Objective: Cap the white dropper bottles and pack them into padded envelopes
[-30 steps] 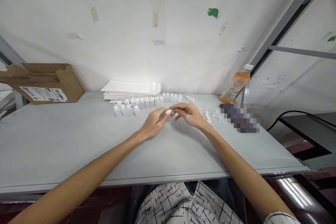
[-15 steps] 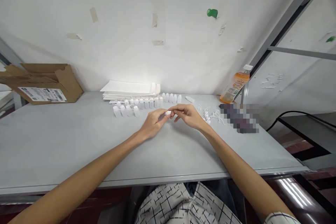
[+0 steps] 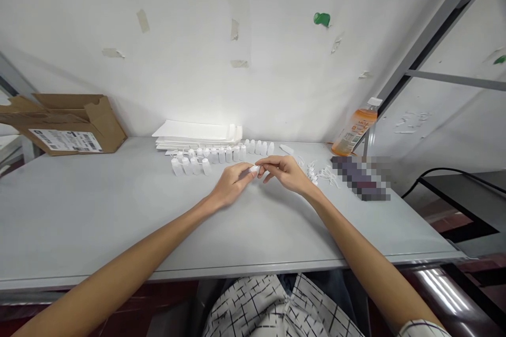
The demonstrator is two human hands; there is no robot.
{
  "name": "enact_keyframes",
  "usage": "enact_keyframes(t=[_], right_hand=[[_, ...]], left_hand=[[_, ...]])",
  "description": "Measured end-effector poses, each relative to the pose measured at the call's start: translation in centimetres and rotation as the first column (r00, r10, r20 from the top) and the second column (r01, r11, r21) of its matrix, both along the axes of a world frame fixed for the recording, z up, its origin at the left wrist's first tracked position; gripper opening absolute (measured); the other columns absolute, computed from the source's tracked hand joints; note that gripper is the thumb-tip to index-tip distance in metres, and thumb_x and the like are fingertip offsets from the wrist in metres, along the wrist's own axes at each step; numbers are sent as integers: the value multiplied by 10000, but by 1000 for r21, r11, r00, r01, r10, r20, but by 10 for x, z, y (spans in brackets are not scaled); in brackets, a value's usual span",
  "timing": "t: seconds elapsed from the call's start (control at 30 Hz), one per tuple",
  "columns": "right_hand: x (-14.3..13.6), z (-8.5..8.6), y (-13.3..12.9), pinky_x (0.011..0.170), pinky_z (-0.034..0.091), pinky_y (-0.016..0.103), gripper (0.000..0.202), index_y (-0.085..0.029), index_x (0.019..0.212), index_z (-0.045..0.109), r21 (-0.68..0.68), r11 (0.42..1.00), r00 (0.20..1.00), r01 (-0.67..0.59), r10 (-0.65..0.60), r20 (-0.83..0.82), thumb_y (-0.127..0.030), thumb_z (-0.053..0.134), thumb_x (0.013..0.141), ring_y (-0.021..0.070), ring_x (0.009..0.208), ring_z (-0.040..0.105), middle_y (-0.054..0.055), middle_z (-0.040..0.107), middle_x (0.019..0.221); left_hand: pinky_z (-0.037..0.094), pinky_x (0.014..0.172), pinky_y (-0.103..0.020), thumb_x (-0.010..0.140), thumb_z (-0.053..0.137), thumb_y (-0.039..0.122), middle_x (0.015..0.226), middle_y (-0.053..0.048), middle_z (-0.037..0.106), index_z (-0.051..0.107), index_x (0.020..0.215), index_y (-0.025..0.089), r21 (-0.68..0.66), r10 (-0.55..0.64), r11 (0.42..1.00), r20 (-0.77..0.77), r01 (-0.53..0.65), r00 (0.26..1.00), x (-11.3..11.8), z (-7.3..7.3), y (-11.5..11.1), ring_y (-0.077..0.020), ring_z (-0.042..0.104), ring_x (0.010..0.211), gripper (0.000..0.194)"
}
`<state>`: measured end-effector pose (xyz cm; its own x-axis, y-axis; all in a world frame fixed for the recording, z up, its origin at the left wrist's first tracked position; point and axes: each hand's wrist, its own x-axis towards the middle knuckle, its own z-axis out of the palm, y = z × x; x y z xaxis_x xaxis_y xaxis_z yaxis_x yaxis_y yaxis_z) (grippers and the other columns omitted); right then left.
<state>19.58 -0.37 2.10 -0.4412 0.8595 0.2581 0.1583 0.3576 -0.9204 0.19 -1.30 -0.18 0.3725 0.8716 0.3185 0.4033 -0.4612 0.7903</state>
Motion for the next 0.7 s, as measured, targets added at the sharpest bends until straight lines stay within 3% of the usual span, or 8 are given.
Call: enact_keyframes(t=[0.3, 0.7], right_hand=[[2, -7, 3, 649, 608, 343, 253, -148, 976, 729, 83, 997, 999, 2, -7, 54, -223, 511, 870, 168, 744, 663, 54, 661, 795], [7, -5, 2, 643, 538, 301, 302, -149, 1030, 696, 136, 989, 963, -55, 16, 270, -131, 443, 865, 129, 612, 628, 2, 630, 663]], left_hand=[[439, 789, -313, 938, 461, 450, 927, -42, 691, 699, 948, 171, 44, 12, 999, -63, -9, 998, -1, -1, 3, -207, 605, 857, 367], [379, 614, -290, 938, 426, 411, 760, -26, 645, 667, 853, 166, 55, -29, 997, -271, 45, 962, -4, 3, 4, -175, 535, 677, 354]])
